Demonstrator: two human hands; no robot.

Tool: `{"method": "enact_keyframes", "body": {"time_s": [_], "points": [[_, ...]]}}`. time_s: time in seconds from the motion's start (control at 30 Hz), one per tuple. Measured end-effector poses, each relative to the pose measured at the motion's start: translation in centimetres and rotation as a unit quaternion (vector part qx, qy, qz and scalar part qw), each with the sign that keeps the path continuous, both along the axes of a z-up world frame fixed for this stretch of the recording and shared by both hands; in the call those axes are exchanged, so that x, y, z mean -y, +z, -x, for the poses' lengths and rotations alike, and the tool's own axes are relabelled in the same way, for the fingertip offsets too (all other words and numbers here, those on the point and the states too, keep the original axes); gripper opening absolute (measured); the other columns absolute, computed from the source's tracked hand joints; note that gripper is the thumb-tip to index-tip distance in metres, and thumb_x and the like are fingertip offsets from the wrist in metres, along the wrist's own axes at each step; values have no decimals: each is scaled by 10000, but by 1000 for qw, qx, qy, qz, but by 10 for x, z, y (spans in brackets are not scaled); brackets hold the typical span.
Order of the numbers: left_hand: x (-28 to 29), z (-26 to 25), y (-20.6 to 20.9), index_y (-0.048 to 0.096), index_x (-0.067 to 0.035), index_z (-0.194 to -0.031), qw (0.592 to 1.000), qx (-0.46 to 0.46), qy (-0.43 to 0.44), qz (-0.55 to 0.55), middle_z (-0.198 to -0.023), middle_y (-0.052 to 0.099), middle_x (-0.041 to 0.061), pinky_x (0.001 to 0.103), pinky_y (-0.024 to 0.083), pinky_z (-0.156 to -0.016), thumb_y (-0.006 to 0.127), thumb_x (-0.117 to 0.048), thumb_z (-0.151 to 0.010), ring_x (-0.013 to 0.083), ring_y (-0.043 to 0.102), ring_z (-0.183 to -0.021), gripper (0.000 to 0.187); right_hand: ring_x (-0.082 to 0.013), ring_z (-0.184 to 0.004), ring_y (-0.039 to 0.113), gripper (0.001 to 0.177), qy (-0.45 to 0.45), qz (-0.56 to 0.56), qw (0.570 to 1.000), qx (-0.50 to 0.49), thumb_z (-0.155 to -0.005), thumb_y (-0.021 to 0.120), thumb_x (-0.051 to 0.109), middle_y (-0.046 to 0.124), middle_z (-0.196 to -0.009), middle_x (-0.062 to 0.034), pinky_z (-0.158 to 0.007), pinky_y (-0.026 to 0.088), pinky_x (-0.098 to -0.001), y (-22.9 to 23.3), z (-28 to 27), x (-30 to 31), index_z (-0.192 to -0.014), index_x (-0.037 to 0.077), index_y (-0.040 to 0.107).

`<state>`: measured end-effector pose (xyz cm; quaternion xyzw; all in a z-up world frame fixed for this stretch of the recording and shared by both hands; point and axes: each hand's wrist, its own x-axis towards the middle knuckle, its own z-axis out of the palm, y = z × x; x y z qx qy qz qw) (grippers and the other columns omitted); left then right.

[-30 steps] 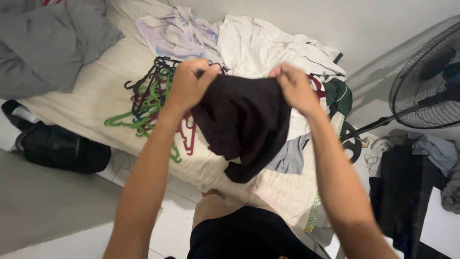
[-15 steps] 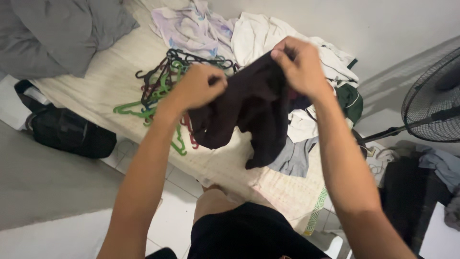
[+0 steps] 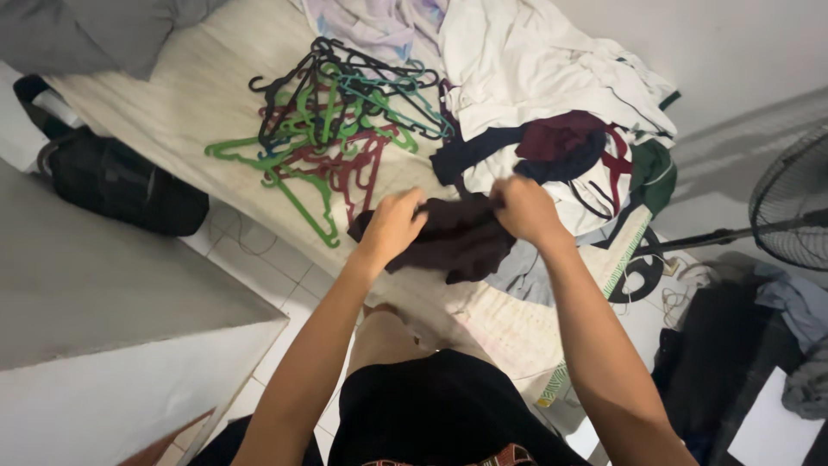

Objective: The person takes several t-shirts from a pile on a bed, places each on a plastic hanger, and hangs them on a wall-mounted clothing rack. The garments include white, olive, black, maroon, and navy shirts.

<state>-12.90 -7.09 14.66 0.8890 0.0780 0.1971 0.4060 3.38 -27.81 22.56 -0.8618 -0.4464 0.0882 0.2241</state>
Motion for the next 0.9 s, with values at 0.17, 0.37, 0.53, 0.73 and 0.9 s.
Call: {"method": "enact_keyframes", "body": {"time_s": [0.17,0.37,0.53,0.73,0.9], "points": [[-43,32,-64,727,-28,-983,966,-232,105,51,-923,717,235,473,529,-761,764,-96,-842,420,689,-908,161,-286,-736,732,247,7,38,977,-209,-728,698,67,750,-819,-186,-714,573,-402,-31,-4,10,-964,8,739],[-72,32,-126,672,-17,-1125,772,-55,233,589,-971,705,97,360,529,-695,486,-11,-931,195,659,-838,269,-211,-908,739,343,66,13,947,-314,-815,724,139,781,-1005,-146,-827,570,-349,-96,13,-40,-1131,4,719],[-127,45,-165,668,-14,-1101,743,-39,302,596,-977,711,101,321,545,-781,398,51,-850,193,671,-871,374,-174,-791,701,354,-8,10,903,-429,-916,691,220,751,-913,-105,-699,581,-319,-148,18,-113,-1208,18,694],[-209,56,-201,678,7,-1050,845,-147,303,416,-923,692,106,306,513,-790,499,85,-795,192,645,-862,322,-144,-732,685,312,-64,59,873,-479,-937,663,205,716,-838,-98,-611,549,-283,-208,11,-229,-1191,27,693],[-282,54,-224,652,15,-983,832,-97,315,446,-907,671,83,285,508,-809,459,130,-768,164,641,-869,311,-178,-657,698,287,-77,80,844,-524,-934,589,173,741,-843,-88,-553,547,-309,-277,0,-352,-1154,6,668]]}}
